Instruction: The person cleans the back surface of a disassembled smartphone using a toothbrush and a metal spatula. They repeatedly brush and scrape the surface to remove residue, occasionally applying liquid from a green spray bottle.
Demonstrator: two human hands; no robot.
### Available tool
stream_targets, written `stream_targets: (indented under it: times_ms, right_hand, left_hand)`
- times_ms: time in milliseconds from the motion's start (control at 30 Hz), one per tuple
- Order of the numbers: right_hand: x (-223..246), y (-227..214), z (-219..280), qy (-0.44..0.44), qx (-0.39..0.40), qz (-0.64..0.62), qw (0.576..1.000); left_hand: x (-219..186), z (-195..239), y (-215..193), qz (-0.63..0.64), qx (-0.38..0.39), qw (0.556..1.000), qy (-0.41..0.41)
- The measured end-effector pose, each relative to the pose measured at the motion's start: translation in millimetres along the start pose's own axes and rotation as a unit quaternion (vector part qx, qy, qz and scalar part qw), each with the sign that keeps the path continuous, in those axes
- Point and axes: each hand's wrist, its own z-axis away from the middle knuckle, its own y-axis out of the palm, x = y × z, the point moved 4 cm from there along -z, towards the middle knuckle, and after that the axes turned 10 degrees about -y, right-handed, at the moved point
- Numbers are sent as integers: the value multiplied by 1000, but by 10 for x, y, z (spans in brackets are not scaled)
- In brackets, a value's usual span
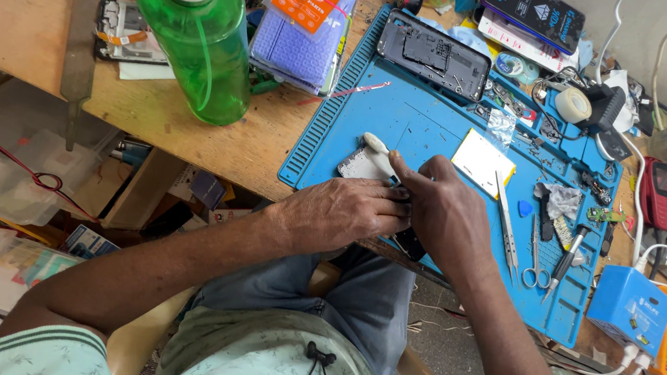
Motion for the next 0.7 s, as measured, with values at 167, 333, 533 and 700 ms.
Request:
stream_targets:
  times_ms: [167, 333, 533, 700]
  right_hand:
    - [-40, 65, 1, 16, -1, 27, 1000]
    - [-75, -24, 225, 31, 15, 30, 999]
    - [-669, -544, 1035, 140, -124, -28, 982]
    - [-1128, -626, 1503, 198, -130, 44, 971]
  left_hand:
    - [26, 14, 43, 0, 18, 1000, -9]
    - [14, 9, 55, -3, 11, 1000, 5]
    - [-36, -65, -78, -33, 21, 999, 29]
    - [-6, -57, -5, -51, 32, 998, 4]
